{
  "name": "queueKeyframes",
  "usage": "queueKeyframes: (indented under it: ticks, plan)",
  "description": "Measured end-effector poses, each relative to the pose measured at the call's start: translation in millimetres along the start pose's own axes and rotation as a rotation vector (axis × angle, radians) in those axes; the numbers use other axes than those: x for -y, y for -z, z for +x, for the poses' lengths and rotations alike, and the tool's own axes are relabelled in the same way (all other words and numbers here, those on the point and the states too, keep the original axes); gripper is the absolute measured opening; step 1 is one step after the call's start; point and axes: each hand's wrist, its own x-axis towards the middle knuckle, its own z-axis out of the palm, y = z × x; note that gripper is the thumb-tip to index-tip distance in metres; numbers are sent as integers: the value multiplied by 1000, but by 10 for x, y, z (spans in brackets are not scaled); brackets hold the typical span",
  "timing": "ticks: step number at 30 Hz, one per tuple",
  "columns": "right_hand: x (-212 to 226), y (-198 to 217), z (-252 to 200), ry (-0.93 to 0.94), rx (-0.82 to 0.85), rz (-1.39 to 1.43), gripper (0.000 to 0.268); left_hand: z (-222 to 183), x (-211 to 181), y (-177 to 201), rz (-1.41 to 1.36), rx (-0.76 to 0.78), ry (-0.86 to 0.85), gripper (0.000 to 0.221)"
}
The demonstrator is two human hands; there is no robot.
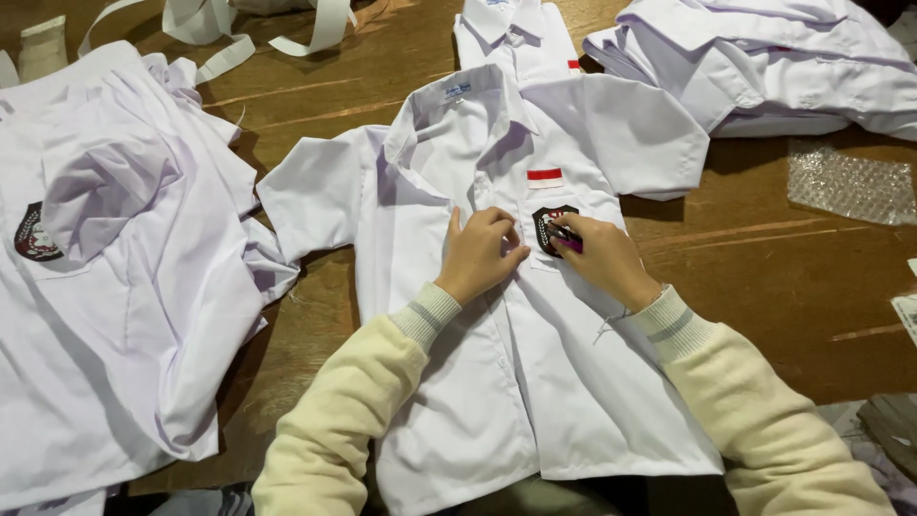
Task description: Trimming loose threads from a white shirt using small scissors
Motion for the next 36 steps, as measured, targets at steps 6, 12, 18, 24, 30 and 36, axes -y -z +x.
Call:
queueKeyframes:
  ticks: [6, 12, 18, 24, 30, 36]
  plan:
    - [-78, -73, -5, -3, -9, -33, 35, 47, -114, 76, -14, 35, 49, 15]
    - [-65, -73, -18, 13, -23, -30, 36, 68, -81, 72, -69, 12, 72, 8]
    - [-52, -84, -30, 19, -43, -29, 34, 67, -25, 62, -89, 38, 37, 8]
    - [-37, -69, -36, 9, -34, -37, 35, 58, 52, 30, -27, 60, 8, 11]
    - [-10, -43, -27, -9, -6, -6, 37, 92, 87, 71, -27, 43, 13, 13]
    - [90, 93, -90, 0, 53, 18, 50, 131, 112, 52, 106, 89, -54, 12]
